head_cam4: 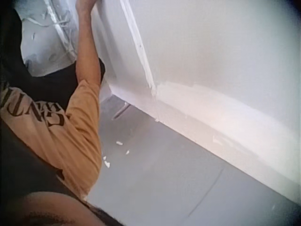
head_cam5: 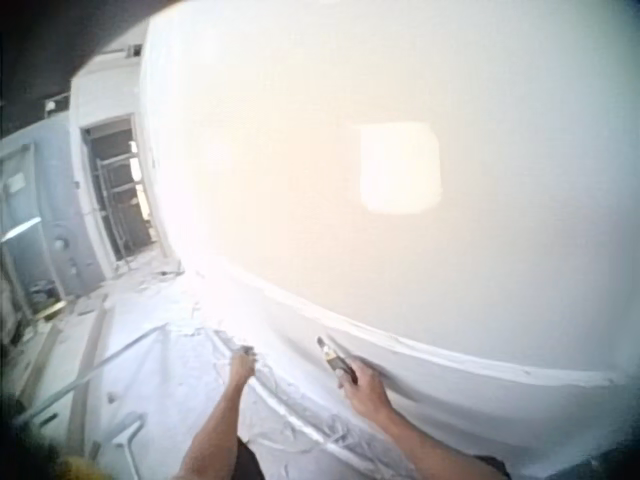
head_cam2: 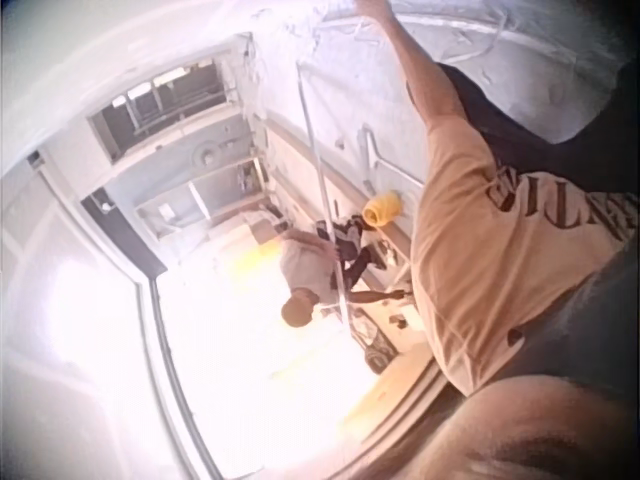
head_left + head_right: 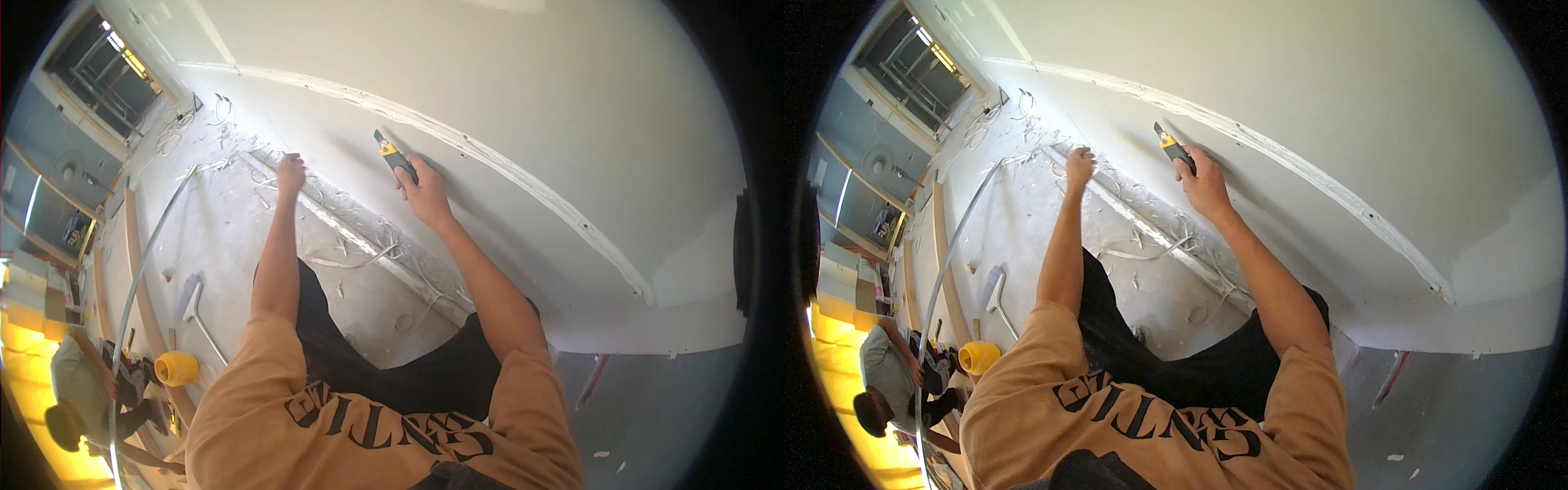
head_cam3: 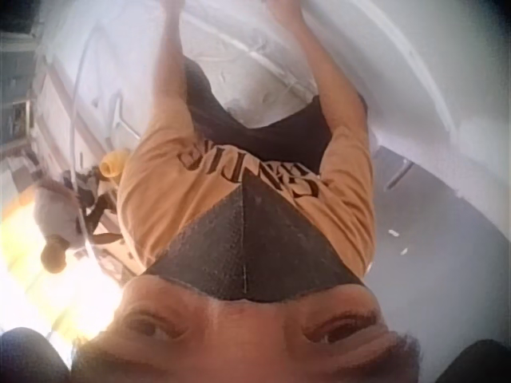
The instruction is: Cutting and removing a strip of drywall or trim along a wall joint using a utility knife.
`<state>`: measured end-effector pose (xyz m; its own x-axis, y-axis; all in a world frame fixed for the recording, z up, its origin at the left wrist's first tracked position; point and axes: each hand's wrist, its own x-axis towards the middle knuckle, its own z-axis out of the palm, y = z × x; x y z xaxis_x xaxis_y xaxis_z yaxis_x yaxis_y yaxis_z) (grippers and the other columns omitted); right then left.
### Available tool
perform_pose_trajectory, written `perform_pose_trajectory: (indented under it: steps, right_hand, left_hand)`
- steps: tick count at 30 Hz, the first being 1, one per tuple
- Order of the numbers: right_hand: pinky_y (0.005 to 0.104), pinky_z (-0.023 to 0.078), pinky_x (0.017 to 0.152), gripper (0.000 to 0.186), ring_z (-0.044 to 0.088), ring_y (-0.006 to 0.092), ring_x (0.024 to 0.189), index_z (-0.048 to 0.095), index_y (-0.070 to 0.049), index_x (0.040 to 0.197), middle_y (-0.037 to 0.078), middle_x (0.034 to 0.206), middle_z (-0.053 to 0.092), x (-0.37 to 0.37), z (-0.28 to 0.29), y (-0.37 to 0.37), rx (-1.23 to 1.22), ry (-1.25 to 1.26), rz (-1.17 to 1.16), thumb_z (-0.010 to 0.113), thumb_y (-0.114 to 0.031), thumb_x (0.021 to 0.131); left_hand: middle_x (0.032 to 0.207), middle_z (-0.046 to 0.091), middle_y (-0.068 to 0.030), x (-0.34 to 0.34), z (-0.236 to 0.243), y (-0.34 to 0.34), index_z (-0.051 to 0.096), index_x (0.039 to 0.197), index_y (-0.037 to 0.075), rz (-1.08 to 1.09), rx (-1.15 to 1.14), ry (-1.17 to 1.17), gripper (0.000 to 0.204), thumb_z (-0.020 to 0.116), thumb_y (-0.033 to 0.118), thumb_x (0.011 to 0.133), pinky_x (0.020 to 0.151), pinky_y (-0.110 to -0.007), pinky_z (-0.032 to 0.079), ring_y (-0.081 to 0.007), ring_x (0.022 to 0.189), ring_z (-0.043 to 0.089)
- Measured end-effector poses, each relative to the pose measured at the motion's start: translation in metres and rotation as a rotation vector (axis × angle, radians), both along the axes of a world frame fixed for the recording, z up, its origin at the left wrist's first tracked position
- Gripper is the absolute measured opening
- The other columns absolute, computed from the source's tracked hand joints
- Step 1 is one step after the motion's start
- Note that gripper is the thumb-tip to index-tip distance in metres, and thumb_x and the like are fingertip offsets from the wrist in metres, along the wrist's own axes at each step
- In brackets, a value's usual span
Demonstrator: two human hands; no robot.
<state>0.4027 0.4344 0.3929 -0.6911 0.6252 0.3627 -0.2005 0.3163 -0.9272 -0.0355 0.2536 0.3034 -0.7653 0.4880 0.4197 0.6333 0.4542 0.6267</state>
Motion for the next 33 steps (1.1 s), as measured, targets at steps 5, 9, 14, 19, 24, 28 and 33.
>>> perform_pose_trajectory:
  steps: [5,9,14,19,24,28,33]
  right_hand:
    - [0.0409,0.055,0.067,0.028,0.07,0.0234,0.067,0.069,-0.004,0.132,0.011,0.083,0.076,0.005,-0.074,0.042,0.063,-0.07,-0.213,0.069,-0.018,0.108]
    - [0.0434,0.057,0.069,0.029,0.074,0.0282,0.07,0.069,-0.003,0.132,0.013,0.089,0.08,-0.052,-0.048,0.032,0.047,0.004,-0.206,0.069,-0.019,0.108]
    - [0.0497,0.06,0.077,0.036,0.079,0.0382,0.083,0.069,0.001,0.136,0.023,0.099,0.08,-0.087,-0.05,0.036,0.073,-0.005,-0.307,0.069,-0.022,0.108]
    - [0.0546,0.059,0.092,0.038,0.076,0.0485,0.105,0.069,0.001,0.138,0.03,0.113,0.078,-0.091,-0.052,0.033,0.21,0.059,-0.398,0.065,-0.022,0.109]
    - [0.0491,0.058,0.09,0.037,0.076,0.0443,0.105,0.07,0.001,0.137,0.027,0.115,0.078,-0.08,-0.046,0.023,0.161,0.022,-0.426,0.065,-0.024,0.11]
    - [0.0538,0.058,0.087,0.034,0.076,0.0464,0.099,0.07,-0.001,0.134,0.027,0.106,0.078,-0.073,-0.049,0.021,0.164,0.041,-0.453,0.063,-0.025,0.111]
    - [0.0529,0.058,0.084,0.032,0.077,0.0448,0.096,0.07,-0.002,0.134,0.025,0.104,0.078,-0.063,-0.055,0.025,0.18,0.056,-0.454,0.062,-0.024,0.112]
  left_hand:
    - [0.133,0.077,-0.0182,0.243,0.009,0.133,0.061,0.155,0.002,-0.383,0.365,-0.17,0.044,0.064,0.014,0.113,0.101,-0.04,0.061,-0.0288,0.117,0.077]
    - [0.127,0.076,-0.0199,0.263,0.041,0.144,0.067,0.143,-0.003,-0.438,0.645,-0.395,0.036,0.067,0.012,0.111,0.094,-0.037,0.062,-0.0271,0.117,0.075]
    - [0.126,0.073,-0.0163,0.281,0.055,0.163,0.064,0.146,-0.004,-0.398,0.822,-0.464,0.04,0.069,0.01,0.109,0.084,-0.033,0.063,-0.0185,0.105,0.071]
    - [0.126,0.073,-0.0141,0.281,0.052,0.165,0.064,0.148,-0.002,-0.385,0.854,-0.531,0.039,0.067,0.008,0.11,0.082,-0.032,0.061,-0.0176,0.105,0.07]
    - [0.129,0.071,-0.018,0.286,0.046,0.17,0.066,0.146,-0.004,-0.416,0.92,-0.523,0.038,0.067,0.005,0.109,0.087,-0.033,0.061,-0.0193,0.114,0.068]
    - [0.129,0.071,-0.0182,0.29,0.039,0.173,0.066,0.147,-0.004,-0.436,0.929,-0.499,0.039,0.067,0.005,0.109,0.088,-0.032,0.06,-0.0195,0.114,0.069]
    - [0.126,0.072,-0.0125,0.304,0.043,0.172,0.065,0.149,-0.003,-0.437,0.897,-0.553,0.039,0.068,0.005,0.11,0.087,-0.03,0.059,-0.0145,0.104,0.068]
